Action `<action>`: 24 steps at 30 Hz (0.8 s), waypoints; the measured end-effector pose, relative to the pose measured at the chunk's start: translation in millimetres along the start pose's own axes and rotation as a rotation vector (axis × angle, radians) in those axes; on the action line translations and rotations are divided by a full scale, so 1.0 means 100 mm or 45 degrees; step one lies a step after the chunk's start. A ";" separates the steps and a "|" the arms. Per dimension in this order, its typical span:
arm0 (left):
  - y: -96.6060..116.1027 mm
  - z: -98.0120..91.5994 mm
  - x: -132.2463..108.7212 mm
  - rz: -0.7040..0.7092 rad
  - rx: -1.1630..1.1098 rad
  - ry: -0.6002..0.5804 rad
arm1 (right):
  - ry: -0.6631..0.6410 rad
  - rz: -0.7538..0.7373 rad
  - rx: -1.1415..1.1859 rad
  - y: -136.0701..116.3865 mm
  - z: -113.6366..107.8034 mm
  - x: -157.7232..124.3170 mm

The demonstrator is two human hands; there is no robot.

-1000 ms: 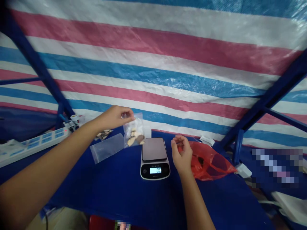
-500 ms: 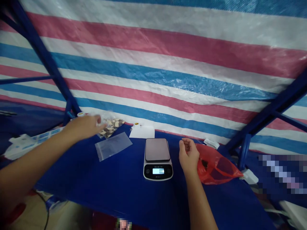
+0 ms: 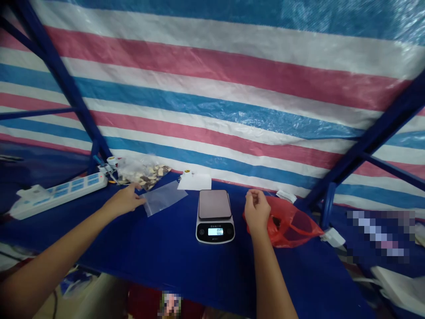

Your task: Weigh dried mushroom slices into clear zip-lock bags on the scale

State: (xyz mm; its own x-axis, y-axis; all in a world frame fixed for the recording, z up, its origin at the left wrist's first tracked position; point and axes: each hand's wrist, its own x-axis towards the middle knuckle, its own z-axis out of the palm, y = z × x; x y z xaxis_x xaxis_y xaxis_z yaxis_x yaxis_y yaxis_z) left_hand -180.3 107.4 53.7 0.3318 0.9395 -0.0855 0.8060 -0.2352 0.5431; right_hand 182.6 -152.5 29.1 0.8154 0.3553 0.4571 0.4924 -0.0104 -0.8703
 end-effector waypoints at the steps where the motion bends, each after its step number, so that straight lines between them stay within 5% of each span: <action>1: 0.00 0.02 0.01 -0.001 -0.055 -0.013 | -0.003 0.004 0.014 0.02 0.01 0.00; 5: -0.03 0.02 0.03 0.159 -0.269 0.101 | -0.002 0.027 0.054 0.08 0.02 0.02; 9: 0.00 -0.19 -0.05 0.338 -0.359 0.170 | -0.031 0.041 0.029 0.10 0.01 0.04; 12: 0.11 -0.47 -0.22 0.329 -0.442 -0.012 | -0.046 0.047 0.023 0.10 0.00 0.04; 17: 0.39 -0.78 -0.64 0.220 -0.438 -0.580 | -0.066 0.049 0.003 0.09 -0.01 0.05; 22: 0.57 -0.42 -0.91 0.295 -0.402 -1.009 | -0.070 0.029 -0.439 -0.02 -0.20 0.10; 24: 0.55 -0.17 -0.94 0.369 -0.422 -0.982 | -0.098 0.066 -0.755 -0.06 -0.35 0.14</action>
State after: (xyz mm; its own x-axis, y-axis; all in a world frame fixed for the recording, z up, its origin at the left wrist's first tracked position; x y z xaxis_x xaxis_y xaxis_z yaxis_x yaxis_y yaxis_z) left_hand -175.5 10.2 106.4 0.8348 0.3970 -0.3813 0.4958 -0.2413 0.8342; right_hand 201.5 -180.2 46.6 0.8293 0.4067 0.3832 0.5567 -0.5414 -0.6300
